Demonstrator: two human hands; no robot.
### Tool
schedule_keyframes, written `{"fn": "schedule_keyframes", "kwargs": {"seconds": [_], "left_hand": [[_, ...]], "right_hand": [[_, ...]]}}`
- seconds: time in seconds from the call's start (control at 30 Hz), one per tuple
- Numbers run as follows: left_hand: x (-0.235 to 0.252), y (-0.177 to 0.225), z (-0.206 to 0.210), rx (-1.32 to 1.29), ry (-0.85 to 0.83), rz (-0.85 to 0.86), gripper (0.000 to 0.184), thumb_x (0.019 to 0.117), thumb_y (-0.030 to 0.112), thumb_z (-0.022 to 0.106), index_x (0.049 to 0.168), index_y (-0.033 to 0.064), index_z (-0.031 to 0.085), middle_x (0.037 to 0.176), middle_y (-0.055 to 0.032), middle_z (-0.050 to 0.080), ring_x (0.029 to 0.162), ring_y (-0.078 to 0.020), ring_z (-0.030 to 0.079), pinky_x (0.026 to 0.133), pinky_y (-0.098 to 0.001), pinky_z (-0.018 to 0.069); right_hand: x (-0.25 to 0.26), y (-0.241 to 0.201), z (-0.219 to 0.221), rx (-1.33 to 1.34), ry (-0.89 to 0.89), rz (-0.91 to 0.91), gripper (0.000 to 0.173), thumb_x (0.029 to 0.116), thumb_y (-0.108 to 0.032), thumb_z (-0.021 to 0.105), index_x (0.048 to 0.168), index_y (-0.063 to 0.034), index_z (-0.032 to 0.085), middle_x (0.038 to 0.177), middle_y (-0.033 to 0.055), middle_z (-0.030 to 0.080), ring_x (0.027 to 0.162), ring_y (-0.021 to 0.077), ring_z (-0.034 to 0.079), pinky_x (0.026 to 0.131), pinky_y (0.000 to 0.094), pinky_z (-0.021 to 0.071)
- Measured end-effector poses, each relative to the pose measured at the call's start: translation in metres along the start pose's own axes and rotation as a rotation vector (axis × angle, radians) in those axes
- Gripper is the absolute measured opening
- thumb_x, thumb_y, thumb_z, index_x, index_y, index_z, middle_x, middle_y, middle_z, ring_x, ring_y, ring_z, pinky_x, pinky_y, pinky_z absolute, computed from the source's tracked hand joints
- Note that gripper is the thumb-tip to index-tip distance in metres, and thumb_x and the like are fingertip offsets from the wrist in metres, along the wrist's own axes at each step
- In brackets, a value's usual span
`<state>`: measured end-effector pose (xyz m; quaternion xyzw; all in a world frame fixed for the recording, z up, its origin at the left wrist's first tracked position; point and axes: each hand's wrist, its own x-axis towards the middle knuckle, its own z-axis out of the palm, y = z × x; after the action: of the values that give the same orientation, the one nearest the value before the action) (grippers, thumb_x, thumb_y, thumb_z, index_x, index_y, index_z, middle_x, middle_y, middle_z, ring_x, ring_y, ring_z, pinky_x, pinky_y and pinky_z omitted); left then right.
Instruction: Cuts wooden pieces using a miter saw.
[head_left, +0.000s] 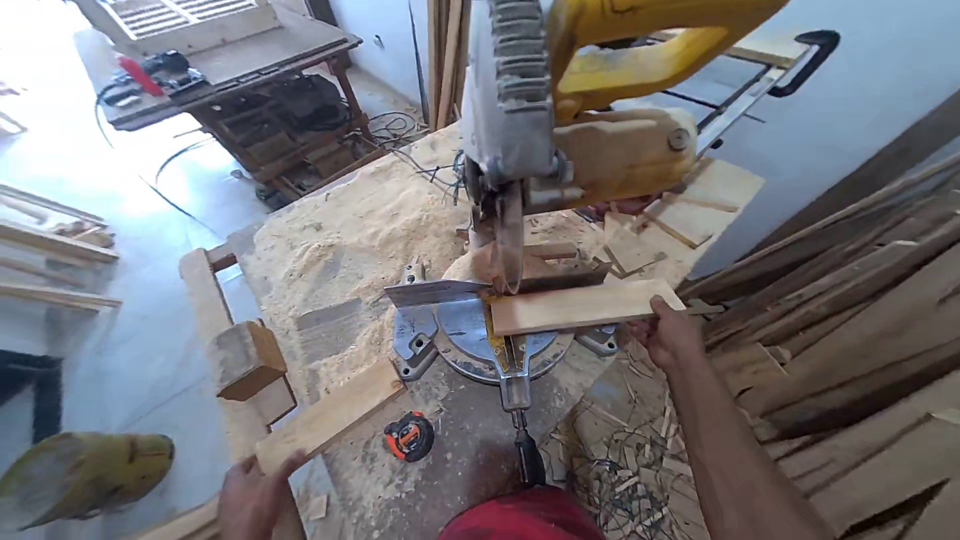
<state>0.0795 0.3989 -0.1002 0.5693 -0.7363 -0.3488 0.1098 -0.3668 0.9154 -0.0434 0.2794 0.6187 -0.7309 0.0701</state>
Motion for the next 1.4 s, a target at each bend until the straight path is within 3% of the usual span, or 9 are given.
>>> {"fn": "schedule_keyframes", "kwargs": {"seconds": [0.1, 0.23, 0.37, 0.5, 0.67, 0.77, 0.93, 1.17, 1.4], "left_hand": [[0.019, 0.005, 0.003, 0.412, -0.165, 0.357, 0.121, 0.0584, 0.052, 0.094, 0.157, 0.0085, 0.039, 0.161, -0.0218, 0.038, 0.148, -0.0452, 0.034, 0.12, -0.0646, 0.0278], [0.04, 0.021, -0.006, 0.581, -0.258, 0.421, 0.1, 0.0621, 0.043, 0.096, 0.149, 0.0162, 0.054, 0.15, -0.0211, 0.05, 0.138, -0.0498, 0.043, 0.114, -0.0685, 0.0331], [0.047, 0.027, -0.056, 0.546, -0.24, 0.511, 0.094, 0.0591, 0.043, 0.095, 0.142, 0.0165, 0.06, 0.147, -0.02, 0.053, 0.137, -0.0478, 0.045, 0.112, -0.0669, 0.0359], [0.021, 0.055, -0.092, 0.46, -0.325, 0.583, 0.1, 0.06, 0.053, 0.092, 0.145, 0.015, 0.057, 0.149, -0.0214, 0.049, 0.139, -0.0431, 0.043, 0.113, -0.0615, 0.0376], [-0.03, 0.158, -0.002, 0.36, -0.322, 0.752, 0.095, 0.0613, 0.059, 0.092, 0.141, 0.0162, 0.063, 0.144, -0.0151, 0.056, 0.137, -0.0406, 0.048, 0.109, -0.0639, 0.0423], [-0.027, 0.213, 0.079, 0.301, -0.34, 0.81, 0.085, 0.0662, 0.056, 0.092, 0.136, 0.0166, 0.065, 0.141, -0.0118, 0.059, 0.134, -0.0357, 0.05, 0.111, -0.0598, 0.0427], [-0.021, 0.235, 0.146, 0.004, -0.108, 0.551, 0.111, 0.0625, 0.041, 0.099, 0.152, 0.0062, 0.042, 0.152, -0.0239, 0.044, 0.137, -0.042, 0.048, 0.109, -0.0613, 0.0461], [-0.018, 0.212, 0.148, -0.367, -0.189, 0.265, 0.044, 0.0995, 0.031, 0.069, 0.135, 0.0055, 0.065, 0.118, -0.0131, 0.073, 0.107, -0.0245, 0.07, 0.098, -0.0511, 0.055], [-0.021, 0.22, 0.155, -0.514, -0.148, 0.162, 0.03, 0.106, 0.023, 0.056, 0.126, 0.0045, 0.07, 0.105, -0.0131, 0.074, 0.094, -0.0228, 0.07, 0.088, -0.0481, 0.0562]], "right_hand": [[-0.058, 0.007, 0.028, 0.069, -0.034, 0.057, 0.042, 0.1029, -0.037, 0.061, 0.129, -0.0044, 0.054, 0.092, 0.013, 0.07, 0.07, 0.0215, 0.071, 0.063, 0.0382, 0.0634], [-0.095, 0.032, 0.081, 0.086, -0.211, 0.202, 0.039, 0.1057, -0.02, 0.055, 0.138, 0.0019, 0.048, 0.111, 0.0219, 0.069, 0.089, 0.0286, 0.074, 0.077, 0.042, 0.064], [-0.088, 0.043, 0.102, -0.373, -0.312, 0.2, 0.034, 0.1049, -0.032, 0.059, 0.115, 0.0003, 0.063, 0.087, 0.0127, 0.076, 0.069, 0.0214, 0.075, 0.059, 0.0347, 0.0615], [-0.085, 0.045, 0.106, -0.464, -0.32, 0.169, 0.037, 0.1071, -0.035, 0.053, 0.108, 0.0003, 0.064, 0.084, 0.0125, 0.076, 0.066, 0.0217, 0.074, 0.056, 0.0349, 0.0606], [-0.092, 0.05, 0.095, -0.492, -0.442, 0.057, 0.034, 0.1109, -0.029, 0.046, 0.122, -0.0002, 0.061, 0.095, 0.0117, 0.078, 0.073, 0.0222, 0.075, 0.064, 0.037, 0.0624], [-0.108, 0.058, 0.09, -0.53, -0.472, -0.196, 0.035, 0.11, -0.029, 0.048, 0.125, -0.0024, 0.063, 0.078, 0.0095, 0.066, 0.058, 0.0207, 0.064, 0.056, 0.0385, 0.0591], [-0.104, 0.065, 0.102, -0.767, -0.471, -0.378, 0.071, 0.094, -0.037, 0.073, 0.153, -0.0119, 0.041, 0.093, 0.0088, 0.071, 0.07, 0.0235, 0.07, 0.067, 0.0481, 0.0621], [-0.088, 0.073, 0.114, -0.716, -0.414, -0.365, 0.046, 0.097, -0.03, 0.072, 0.14, -0.0191, 0.062, 0.083, 0.0052, 0.073, 0.056, 0.0193, 0.065, 0.053, 0.041, 0.0581], [-0.085, 0.076, 0.115, -0.772, -0.434, -0.392, 0.047, 0.0991, -0.038, 0.069, 0.144, -0.026, 0.062, 0.076, 0.0033, 0.072, 0.056, 0.0171, 0.065, 0.055, 0.0409, 0.0585]]}}
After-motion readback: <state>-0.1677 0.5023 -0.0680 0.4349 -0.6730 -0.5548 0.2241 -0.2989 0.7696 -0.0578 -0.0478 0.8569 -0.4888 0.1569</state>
